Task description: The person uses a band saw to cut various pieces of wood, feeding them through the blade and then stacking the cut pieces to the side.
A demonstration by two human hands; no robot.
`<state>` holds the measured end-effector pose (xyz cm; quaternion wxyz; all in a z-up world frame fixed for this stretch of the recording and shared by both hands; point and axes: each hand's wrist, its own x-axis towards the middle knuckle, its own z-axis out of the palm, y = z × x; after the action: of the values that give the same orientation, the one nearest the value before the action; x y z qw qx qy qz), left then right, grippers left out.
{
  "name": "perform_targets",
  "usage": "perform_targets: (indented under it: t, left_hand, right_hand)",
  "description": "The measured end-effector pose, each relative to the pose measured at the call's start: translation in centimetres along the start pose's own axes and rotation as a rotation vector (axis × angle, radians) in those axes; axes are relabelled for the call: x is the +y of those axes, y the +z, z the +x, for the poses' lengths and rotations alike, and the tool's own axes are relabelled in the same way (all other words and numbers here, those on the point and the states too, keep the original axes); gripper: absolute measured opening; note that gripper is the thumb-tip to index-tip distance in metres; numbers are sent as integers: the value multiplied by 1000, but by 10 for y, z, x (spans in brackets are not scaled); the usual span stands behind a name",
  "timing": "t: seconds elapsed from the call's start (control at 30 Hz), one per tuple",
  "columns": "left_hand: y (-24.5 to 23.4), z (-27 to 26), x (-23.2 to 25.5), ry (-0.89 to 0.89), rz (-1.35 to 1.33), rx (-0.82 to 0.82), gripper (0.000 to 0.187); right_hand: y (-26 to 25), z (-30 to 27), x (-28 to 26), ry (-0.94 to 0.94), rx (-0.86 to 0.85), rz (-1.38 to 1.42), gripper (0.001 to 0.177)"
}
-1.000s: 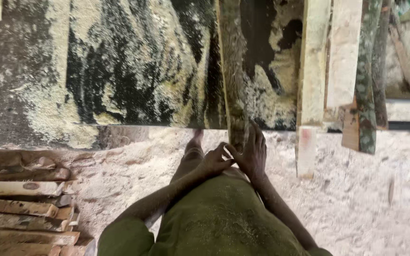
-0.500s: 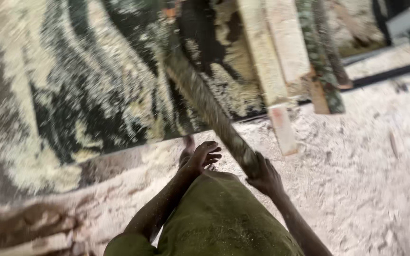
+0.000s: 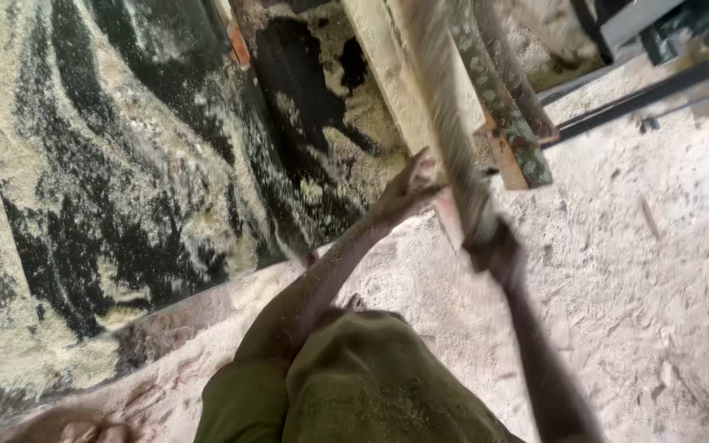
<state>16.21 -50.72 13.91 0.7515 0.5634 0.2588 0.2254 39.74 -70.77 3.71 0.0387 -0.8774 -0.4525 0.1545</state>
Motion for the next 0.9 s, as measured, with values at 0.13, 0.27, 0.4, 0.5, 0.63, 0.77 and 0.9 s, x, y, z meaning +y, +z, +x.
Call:
perform_targets:
  t: [0.13,0.27,0.4,0.5,0.63,0.77,0.9]
  left_hand:
    - [-20,-34,19,166,381,43,81]
    - [-64,-116,-28,40,476,128,79]
    - [-112,-201,-78,-610,453,296,80]
    - [-136,-248,-110,-227,145,486,71]
    - [-169,-224,-95,-321,84,659,74]
    - [-226,-143,-30,-16,640,537,66]
    - [-311,-42,24,50,574,707,67]
  right_hand:
    - [-79,156,-3,-162,277,346,76]
    - [-115,271,-19,-249,295,436,70]
    - [-130,293,-7,-155,-135,985,59]
    - [-138,302,-23,-115,-218,1090,64]
    - [-151,303,-80,-89,102,239,69]
    - [-132,272,-197,-282,352,205,73]
    - [-50,253,-378,-940,-133,517,60]
